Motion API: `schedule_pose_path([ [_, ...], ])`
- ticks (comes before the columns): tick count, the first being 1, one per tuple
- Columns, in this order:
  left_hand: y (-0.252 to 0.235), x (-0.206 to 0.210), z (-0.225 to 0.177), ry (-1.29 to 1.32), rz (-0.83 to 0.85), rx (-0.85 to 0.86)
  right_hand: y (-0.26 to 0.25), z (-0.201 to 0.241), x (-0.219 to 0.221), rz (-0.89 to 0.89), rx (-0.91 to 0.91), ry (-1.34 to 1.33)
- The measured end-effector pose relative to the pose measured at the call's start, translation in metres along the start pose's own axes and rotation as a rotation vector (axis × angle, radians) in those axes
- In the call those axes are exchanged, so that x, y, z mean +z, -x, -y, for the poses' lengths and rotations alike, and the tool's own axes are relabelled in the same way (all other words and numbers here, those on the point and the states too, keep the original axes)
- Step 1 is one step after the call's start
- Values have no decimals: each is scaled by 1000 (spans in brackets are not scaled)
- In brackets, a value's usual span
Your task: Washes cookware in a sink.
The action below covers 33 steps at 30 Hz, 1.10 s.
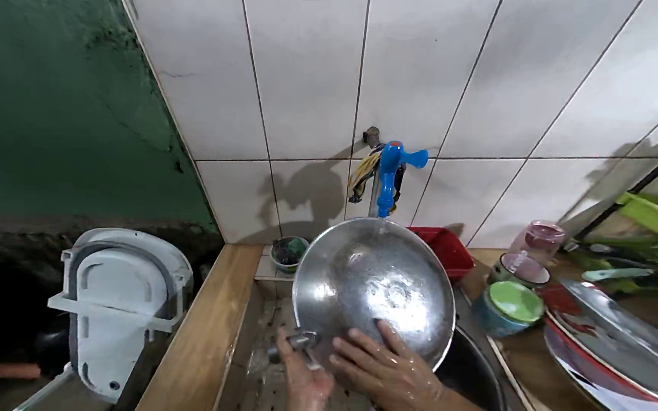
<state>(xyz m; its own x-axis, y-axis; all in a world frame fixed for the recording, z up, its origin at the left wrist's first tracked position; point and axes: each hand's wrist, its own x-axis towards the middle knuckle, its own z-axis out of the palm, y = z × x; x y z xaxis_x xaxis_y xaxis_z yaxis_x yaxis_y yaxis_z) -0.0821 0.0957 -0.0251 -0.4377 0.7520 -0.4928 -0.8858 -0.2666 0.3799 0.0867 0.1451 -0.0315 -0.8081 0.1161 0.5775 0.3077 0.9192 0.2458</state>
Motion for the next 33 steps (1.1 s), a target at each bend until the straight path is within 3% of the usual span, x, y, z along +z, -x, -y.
schedule_pose_path([
  [4, 1, -9, 2, 34, 43, 62, 24, -67, -11, -115, 202, -56],
  [7, 4, -16, 0, -24, -2, 125, 10, -106, -14, -102, 479, -281],
  [11, 5, -30, -9, -34, -1, 165, -43, -136, -17, 81, 894, -638],
  [15, -2, -43, -17, -67, -111, 272, -117, -126, -25, 308, 838, -484],
  [17, -4, -48, -21, -57, -98, 341, -128, -124, -24, 278, 808, -529],
  [20, -10, -60, -30, -15, 51, 348, -98, -109, -7, -44, 923, -680],
  [23, -2, -53, -24, 58, 51, 284, -47, -45, 25, -357, 968, -542],
  [26, 6, -41, -10, 106, -43, 260, -6, 31, 30, -317, 865, -373],
  [28, 8, -44, -3, 115, -65, 251, 10, 51, 25, -238, 810, -315],
  [30, 8, -46, 3, 136, -59, 255, 14, 32, 26, -263, 822, -300],
  [33, 4, -53, 5, 188, 21, 189, -7, -36, 20, -293, 965, -498],
])
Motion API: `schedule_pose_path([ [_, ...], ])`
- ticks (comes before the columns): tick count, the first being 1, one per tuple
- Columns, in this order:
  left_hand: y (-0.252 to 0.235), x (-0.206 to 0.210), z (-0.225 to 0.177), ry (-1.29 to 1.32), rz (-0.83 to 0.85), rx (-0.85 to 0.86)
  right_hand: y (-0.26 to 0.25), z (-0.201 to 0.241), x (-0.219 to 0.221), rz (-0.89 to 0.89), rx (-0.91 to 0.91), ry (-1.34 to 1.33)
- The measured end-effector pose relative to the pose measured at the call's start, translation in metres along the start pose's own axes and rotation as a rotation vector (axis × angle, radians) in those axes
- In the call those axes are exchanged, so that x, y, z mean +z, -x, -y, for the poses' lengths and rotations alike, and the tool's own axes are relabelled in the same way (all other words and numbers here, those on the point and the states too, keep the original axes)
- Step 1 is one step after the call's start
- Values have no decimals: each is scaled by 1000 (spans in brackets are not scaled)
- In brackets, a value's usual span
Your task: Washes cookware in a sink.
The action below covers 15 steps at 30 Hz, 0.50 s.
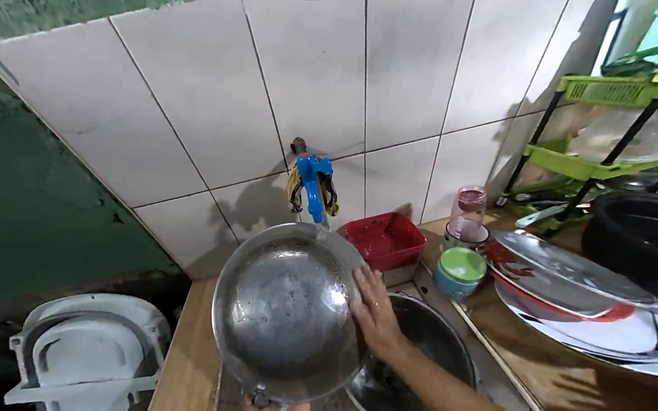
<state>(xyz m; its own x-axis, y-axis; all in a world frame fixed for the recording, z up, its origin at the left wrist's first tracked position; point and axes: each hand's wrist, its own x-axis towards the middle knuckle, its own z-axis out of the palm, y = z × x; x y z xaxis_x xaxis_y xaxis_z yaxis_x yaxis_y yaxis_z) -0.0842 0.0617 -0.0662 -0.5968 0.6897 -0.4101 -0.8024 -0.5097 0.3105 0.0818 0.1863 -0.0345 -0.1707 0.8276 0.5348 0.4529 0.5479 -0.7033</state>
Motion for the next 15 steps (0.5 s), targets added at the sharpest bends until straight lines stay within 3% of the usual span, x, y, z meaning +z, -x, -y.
schedule_pose_path([
  [3, -4, 0, -2, -27, 46, -32, -88, -4, -20, 248, 163, -64],
  [6, 0, 13, 4, -131, -19, -29, -147, 10, -23, 467, 185, 46],
  [11, 0, 19, 12, -94, -84, -132, -170, 63, -14, 583, 101, 345],
  [15, -2, 14, 12, -123, -127, -116, -167, 93, -12, 618, 110, 420],
])
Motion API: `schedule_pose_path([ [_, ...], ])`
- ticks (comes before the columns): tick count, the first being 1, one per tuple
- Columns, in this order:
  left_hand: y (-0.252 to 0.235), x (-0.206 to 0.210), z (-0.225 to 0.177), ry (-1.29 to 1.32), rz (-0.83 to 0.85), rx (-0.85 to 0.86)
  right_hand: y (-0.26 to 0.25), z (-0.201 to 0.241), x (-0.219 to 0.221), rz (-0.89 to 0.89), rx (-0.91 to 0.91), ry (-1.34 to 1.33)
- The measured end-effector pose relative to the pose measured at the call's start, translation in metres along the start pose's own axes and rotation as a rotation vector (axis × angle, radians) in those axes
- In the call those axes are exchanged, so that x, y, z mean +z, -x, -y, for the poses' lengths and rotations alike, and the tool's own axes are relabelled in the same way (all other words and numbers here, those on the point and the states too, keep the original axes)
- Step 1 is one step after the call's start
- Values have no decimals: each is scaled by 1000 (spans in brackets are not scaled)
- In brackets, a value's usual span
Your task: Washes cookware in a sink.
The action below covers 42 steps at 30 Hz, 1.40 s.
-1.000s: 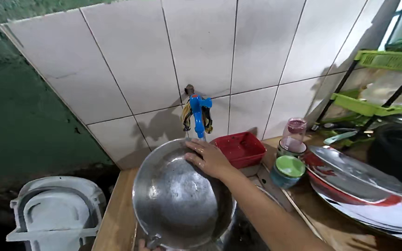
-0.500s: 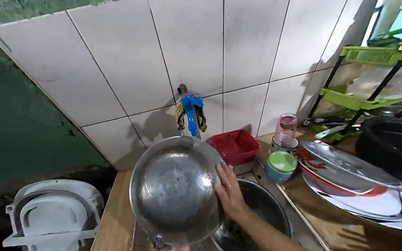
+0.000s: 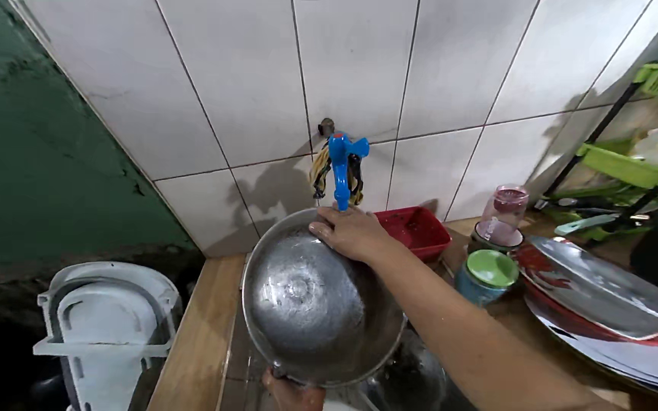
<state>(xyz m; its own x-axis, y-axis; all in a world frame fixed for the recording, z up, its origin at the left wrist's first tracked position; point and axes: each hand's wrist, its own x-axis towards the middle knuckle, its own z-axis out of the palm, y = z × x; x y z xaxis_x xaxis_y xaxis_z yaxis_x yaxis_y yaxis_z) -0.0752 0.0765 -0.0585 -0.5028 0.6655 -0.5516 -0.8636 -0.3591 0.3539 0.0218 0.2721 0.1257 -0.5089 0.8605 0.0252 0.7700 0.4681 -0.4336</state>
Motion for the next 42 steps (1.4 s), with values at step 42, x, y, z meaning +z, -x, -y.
schedule_pose_path([
  [42, -8, 163, 69, -439, 189, -315, 187, -212, -43, -927, 328, -1000],
])
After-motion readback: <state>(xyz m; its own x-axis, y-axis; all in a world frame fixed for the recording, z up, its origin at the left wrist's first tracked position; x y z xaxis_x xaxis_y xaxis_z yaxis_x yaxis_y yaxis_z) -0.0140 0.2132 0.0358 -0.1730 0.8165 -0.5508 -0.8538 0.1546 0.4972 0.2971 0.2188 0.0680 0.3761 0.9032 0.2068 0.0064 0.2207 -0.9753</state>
